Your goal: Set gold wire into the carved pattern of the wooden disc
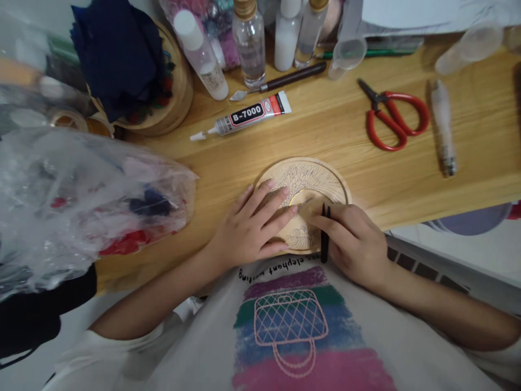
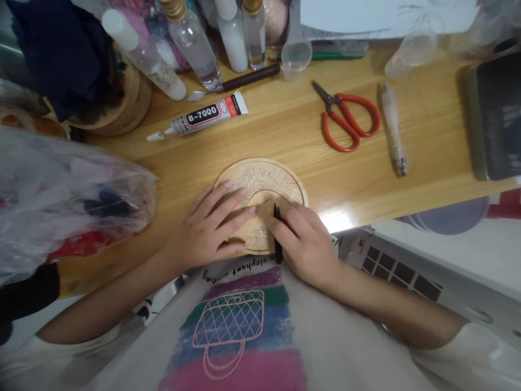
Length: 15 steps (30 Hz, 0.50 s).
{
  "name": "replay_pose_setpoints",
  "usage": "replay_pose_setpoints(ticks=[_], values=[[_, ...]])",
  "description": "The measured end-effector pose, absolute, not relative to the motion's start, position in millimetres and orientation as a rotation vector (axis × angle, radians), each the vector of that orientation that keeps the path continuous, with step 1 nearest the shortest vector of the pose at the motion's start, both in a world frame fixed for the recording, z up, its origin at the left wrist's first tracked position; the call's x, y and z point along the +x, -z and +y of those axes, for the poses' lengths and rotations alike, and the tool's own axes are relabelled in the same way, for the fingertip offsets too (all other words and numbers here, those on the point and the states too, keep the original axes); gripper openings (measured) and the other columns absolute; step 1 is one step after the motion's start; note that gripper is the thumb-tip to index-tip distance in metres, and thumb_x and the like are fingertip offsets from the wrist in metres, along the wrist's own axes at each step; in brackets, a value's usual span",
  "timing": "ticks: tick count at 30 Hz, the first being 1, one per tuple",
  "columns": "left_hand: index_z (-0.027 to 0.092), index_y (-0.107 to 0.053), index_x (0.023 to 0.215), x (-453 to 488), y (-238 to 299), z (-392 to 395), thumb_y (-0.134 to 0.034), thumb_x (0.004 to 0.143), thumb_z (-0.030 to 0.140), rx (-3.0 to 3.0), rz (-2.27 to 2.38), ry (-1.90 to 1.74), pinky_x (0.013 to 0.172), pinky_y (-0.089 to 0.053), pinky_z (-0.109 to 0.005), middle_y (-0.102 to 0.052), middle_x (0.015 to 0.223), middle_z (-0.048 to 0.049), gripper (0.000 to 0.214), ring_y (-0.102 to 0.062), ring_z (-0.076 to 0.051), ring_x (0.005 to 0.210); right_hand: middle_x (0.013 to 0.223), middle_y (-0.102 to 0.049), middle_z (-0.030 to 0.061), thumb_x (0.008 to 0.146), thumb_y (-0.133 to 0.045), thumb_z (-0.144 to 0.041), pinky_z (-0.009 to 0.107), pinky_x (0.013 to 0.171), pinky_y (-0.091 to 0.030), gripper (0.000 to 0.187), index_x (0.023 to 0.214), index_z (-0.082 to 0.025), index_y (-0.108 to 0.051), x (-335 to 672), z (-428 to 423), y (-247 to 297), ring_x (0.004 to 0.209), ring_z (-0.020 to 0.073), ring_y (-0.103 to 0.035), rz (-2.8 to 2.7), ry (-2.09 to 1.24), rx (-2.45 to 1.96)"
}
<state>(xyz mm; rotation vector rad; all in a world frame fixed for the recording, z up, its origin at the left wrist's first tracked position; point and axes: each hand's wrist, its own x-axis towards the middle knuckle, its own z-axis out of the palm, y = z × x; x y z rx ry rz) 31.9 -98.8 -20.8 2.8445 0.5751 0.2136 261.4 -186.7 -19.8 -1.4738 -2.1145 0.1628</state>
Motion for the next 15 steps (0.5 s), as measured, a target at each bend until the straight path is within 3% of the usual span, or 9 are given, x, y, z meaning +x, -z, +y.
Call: replay_pose_setpoints(ticks=[15], values=[[0.018, -0.05, 0.144, 32.0, 21.0, -99.1, -0.054, 0.096, 0.055, 2.838, 0.578, -0.214, 0.116, -0.033, -0.051, -0.046, 0.153, -0.0136, 0.061, -0.035, -0.037, 0.145, 0.093, -0.066, 0.0065, 0.095, -0.042, -0.011, 0.031, 0.067, -0.047, 0.032, 0.106, -0.021, -0.07, 258.3, -184.5, 17.9, 0.08, 0.0176, -0.057, -2.151, -0.181, -1.514]])
